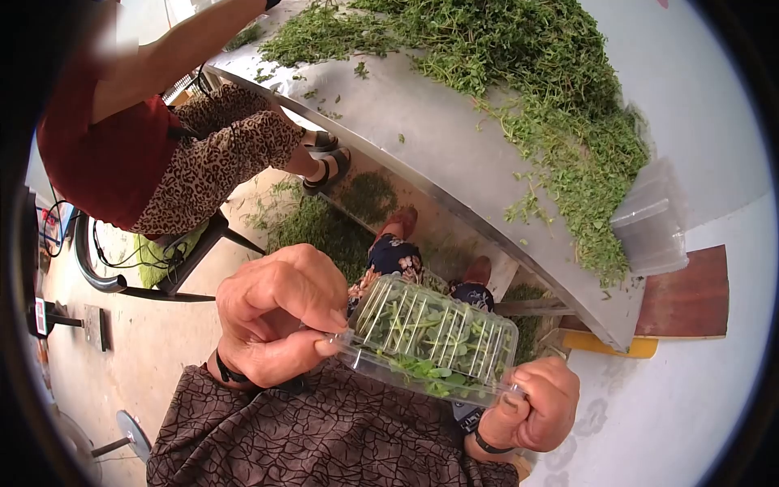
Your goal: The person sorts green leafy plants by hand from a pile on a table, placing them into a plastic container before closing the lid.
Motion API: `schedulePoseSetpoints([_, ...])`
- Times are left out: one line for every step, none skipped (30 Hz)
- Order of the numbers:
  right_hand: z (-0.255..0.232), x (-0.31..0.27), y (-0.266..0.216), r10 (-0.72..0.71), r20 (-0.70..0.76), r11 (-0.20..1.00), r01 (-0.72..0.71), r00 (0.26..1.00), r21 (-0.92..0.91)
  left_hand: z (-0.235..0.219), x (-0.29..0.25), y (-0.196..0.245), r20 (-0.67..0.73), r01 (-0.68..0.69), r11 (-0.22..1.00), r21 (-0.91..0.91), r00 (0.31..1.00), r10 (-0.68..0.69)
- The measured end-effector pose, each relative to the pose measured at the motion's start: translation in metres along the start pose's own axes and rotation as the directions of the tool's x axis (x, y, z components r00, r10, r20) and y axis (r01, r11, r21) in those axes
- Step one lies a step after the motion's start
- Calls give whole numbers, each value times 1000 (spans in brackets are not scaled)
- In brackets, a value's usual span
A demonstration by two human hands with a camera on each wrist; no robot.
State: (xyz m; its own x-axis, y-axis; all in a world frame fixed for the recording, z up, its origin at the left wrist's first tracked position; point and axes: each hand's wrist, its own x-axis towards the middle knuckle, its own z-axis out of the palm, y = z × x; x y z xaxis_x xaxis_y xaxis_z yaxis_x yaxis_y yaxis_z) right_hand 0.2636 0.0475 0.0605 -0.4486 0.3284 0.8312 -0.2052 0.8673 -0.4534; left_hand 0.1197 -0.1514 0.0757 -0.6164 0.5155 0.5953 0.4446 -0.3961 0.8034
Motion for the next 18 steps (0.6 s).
schedulePoseSetpoints([0, 0, 0, 3, 1, 1000, -3, 1000, -2, 1, 0, -1, -5, -8, 1000, -8, 1000, 8])
schedulePoseSetpoints([1, 0, 0, 7, -2, 1000, -7, 1000, 1, 1, 0, -2, -10, -16, 1000, -16, 1000, 16])
schedulePoseSetpoints([2, 0, 0, 9, -7, 1000, -9, 1000, 4, 1, 0, -3, -9, -15, 1000, -18, 1000, 14])
schedulePoseSetpoints([2, 1, 0, 10, -6, 1000, -10, 1000, 2, 1, 1, -3, 2, -18, 1000, -23, 1000, 18])
schedulePoseSetpoints([3, 1, 0, 12, -2, 1000, -12, 1000, 3, 1, 1, -3, 12, -20, 999, -27, 1000, 21])
schedulePoseSetpoints([3, 1, 0, 13, 3, 1000, -13, 1000, 4, 0, 1, -4, 11, -19, 999, -27, 1000, 19])
schedulePoseSetpoints([4, 1, 1, 15, 5, 1000, -15, 1000, 5, 0, 1, -6, 22, -38, 999, -25, 999, 38])
schedulePoseSetpoints([4, 1, 1, 14, 4, 1000, -14, 1000, 5, -1, 1, -8, 32, -55, 998, -24, 998, 56])
schedulePoseSetpoints([5, 1, 2, 12, 3, 1000, -12, 1000, 5, -1, 1, -9, 33, -51, 998, -25, 998, 52])
schedulePoseSetpoints([5, 2, 3, 16, 5, 1000, -16, 1000, 3, 0, 1, -9, 33, -62, 998, 4, 998, 61])
schedulePoseSetpoints([6, 3, 4, 4, 21, 1000, -4, 1000, 27, 0, 2, -10, 36, -74, 997, 32, 997, 73])
schedulePoseSetpoints([7, 4, 6, -10, 29, 999, 8, 1000, 47, 0, 3, -12, 45, -76, 997, 27, 996, 75])
schedulePoseSetpoints([9, 4, 7, -12, 13, 999, 11, 1000, 35, 1, 3, -14, 3, -41, 997, 66, 999, 40])
schedulePoseSetpoints([12, 3, 10, 24, 44, 998, -26, 999, 58, 3, 5, -17, -37, -14, 995, 102, 999, 18])
schedulePoseSetpoints([16, 3, 14, 52, 69, 995, -58, 996, 78, 0, 2, -25, -17, 34, 993, 116, 999, -32])
schedulePoseSetpoints([17, 3, 17, 33, 33, 997, -35, 999, 62, 1, 2, -32, 8, -5, 994, 107, 1000, 4])
schedulePoseSetpoints([17, 3, 20, 76, 93, 994, -82, 993, 66, 4, 1, -38, -56, 99, 994, 52, 994, -96])
schedulePoseSetpoints([19, 2, 23, 121, 157, 989, -133, 980, 69, 6, 0, -44, -113, 206, 979, -9, 972, -205])
